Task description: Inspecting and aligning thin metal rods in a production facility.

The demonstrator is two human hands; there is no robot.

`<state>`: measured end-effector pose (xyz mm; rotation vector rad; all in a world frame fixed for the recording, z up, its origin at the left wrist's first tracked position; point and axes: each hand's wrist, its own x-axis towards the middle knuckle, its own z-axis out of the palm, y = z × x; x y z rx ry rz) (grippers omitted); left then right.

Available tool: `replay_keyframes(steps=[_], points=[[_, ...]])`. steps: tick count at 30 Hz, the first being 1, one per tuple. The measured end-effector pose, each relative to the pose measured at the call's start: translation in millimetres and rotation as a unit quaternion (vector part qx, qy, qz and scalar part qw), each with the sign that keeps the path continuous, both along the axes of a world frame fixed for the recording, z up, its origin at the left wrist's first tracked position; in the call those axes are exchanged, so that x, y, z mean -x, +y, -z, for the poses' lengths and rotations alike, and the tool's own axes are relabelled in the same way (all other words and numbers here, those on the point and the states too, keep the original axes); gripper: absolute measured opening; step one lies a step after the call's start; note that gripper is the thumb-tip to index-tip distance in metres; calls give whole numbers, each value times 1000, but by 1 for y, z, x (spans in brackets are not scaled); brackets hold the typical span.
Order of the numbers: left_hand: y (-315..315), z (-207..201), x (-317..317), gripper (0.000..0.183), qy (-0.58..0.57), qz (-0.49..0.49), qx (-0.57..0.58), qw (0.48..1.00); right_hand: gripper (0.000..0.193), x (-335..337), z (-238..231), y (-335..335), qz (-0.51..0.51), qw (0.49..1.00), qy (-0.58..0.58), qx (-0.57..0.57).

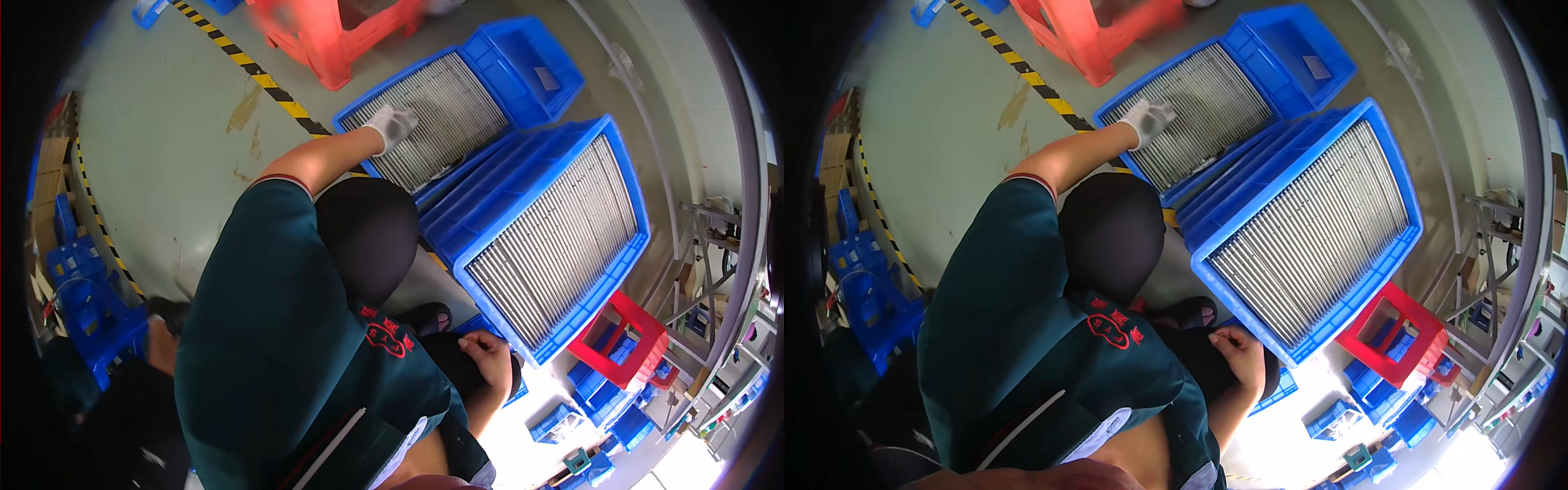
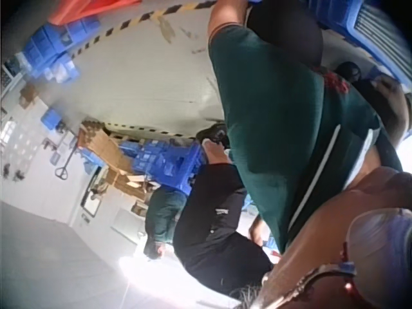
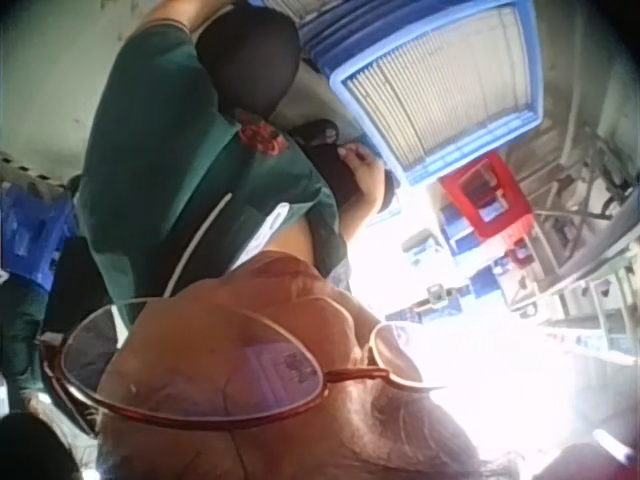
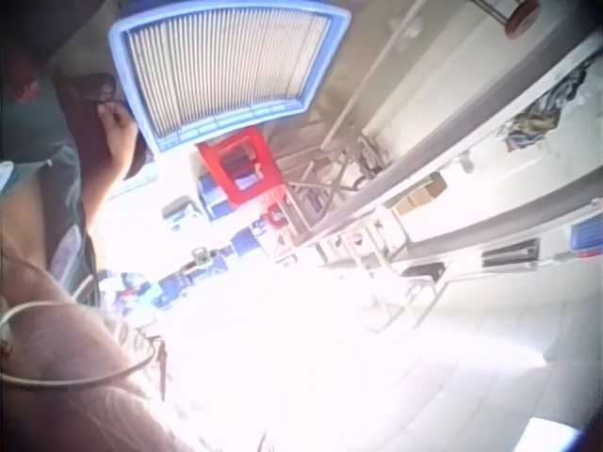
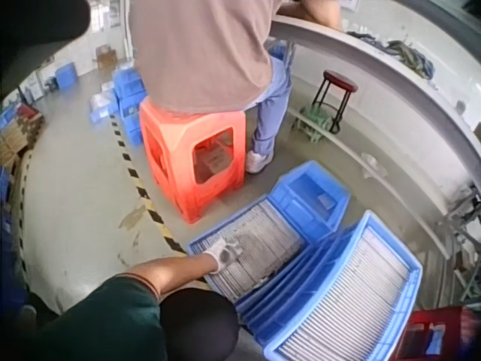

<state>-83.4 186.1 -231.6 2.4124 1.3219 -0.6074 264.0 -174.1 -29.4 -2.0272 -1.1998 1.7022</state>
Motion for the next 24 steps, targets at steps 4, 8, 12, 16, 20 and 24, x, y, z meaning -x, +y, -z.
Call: replay_keyframes(steps=[4, 8, 12, 16, 20, 24], points=[[20, 10, -24, 46, 32, 114, -8, 993, 8, 2, -2, 1, 17, 999, 25, 12], [41, 36, -36, 37, 48, 204, -31, 977, 6, 3, -4, 0, 27, 999, 31, 26], [57, 69, -30, 10, -133, 182, -96, 970, 8, 3, -5, 0, 19, 999, 7, 45], [71, 79, -51, 8, -133, 144, -75, 978, 10, 3, -6, 1, 16, 998, 29, 49], [62, 67, -70, 14, 15, 164, -107, 981, 11, 5, -10, 2, 3, 999, 4, 46], [46, 67, -52, 16, -13, 152, -140, 978, 11, 8, -10, 2, 1, 999, -15, 40]])
